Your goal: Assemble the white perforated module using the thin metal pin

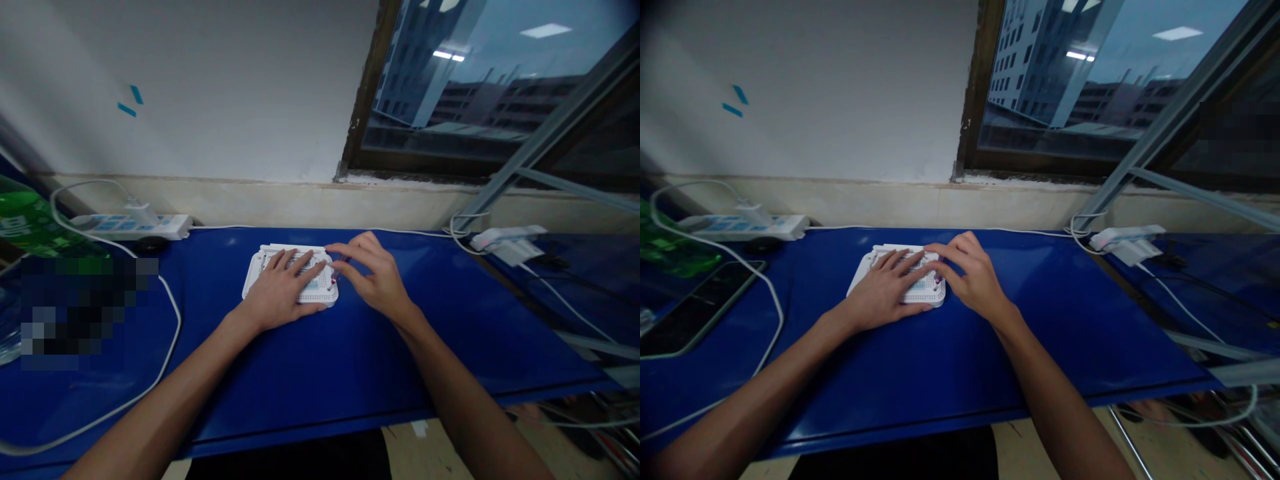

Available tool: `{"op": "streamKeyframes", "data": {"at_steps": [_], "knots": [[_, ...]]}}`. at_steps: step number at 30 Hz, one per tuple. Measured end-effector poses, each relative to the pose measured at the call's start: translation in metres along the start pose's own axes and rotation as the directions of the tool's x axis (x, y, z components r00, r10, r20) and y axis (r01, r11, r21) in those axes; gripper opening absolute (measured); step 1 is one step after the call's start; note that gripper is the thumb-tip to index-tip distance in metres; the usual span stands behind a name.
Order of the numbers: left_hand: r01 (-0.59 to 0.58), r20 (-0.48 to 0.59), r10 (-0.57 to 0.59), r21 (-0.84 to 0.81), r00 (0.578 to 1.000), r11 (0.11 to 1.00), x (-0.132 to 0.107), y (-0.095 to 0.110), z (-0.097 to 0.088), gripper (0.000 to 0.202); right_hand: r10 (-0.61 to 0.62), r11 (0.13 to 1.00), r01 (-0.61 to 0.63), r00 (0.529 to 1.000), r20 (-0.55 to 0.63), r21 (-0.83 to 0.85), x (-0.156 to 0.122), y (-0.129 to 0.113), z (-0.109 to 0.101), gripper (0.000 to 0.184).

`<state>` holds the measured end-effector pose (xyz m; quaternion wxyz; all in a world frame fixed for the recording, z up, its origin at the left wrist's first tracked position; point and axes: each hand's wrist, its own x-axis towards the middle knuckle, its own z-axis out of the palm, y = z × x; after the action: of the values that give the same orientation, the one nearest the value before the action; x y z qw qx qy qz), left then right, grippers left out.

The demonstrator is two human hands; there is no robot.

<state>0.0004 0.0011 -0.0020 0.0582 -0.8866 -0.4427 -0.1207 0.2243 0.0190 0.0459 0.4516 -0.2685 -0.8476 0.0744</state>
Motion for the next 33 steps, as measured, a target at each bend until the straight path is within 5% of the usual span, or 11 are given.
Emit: {"op": "streamKeyframes", "data": {"at_steps": [4,10,16,22,28,33], "knots": [[-0.007,-0.008,0.007,-0.006,1.000,1.000,-0.0001,-0.0009,0.0004,0.086,0.013,0.985,-0.034,0.992,0.122,0.171,0.0012,-0.0026,-0.0016,0.039],[-0.003,0.005,0.003,0.007,1.000,1.000,0.0004,-0.0003,0.0008,0.086,-0.008,0.998,0.013,0.998,-0.066,0.066,0.0003,-0.0001,0.0013,0.020],[-0.001,-0.007,0.001,0.013,1.000,1.000,-0.0001,-0.0001,0.0008,0.087,-0.006,0.991,-0.002,0.998,0.056,0.134,-0.0006,-0.0018,0.0016,0.041],[-0.007,-0.005,0.007,-0.012,1.000,1.000,-0.0004,-0.0010,0.0014,0.086,0.067,0.993,-0.058,0.995,-0.079,0.107,-0.0014,0.0009,0.0039,0.020],[-0.002,-0.017,0.002,-0.010,1.000,1.000,0.0000,-0.0008,0.0019,0.086,0.078,0.962,-0.105,0.990,0.117,0.252,-0.0008,-0.0022,0.0027,0.038],[0.000,-0.007,0.000,-0.038,1.000,0.999,-0.0002,0.0003,0.0001,0.085,0.071,0.986,-0.064,0.997,-0.040,0.153,-0.0006,-0.0006,0.0046,0.023]]}}
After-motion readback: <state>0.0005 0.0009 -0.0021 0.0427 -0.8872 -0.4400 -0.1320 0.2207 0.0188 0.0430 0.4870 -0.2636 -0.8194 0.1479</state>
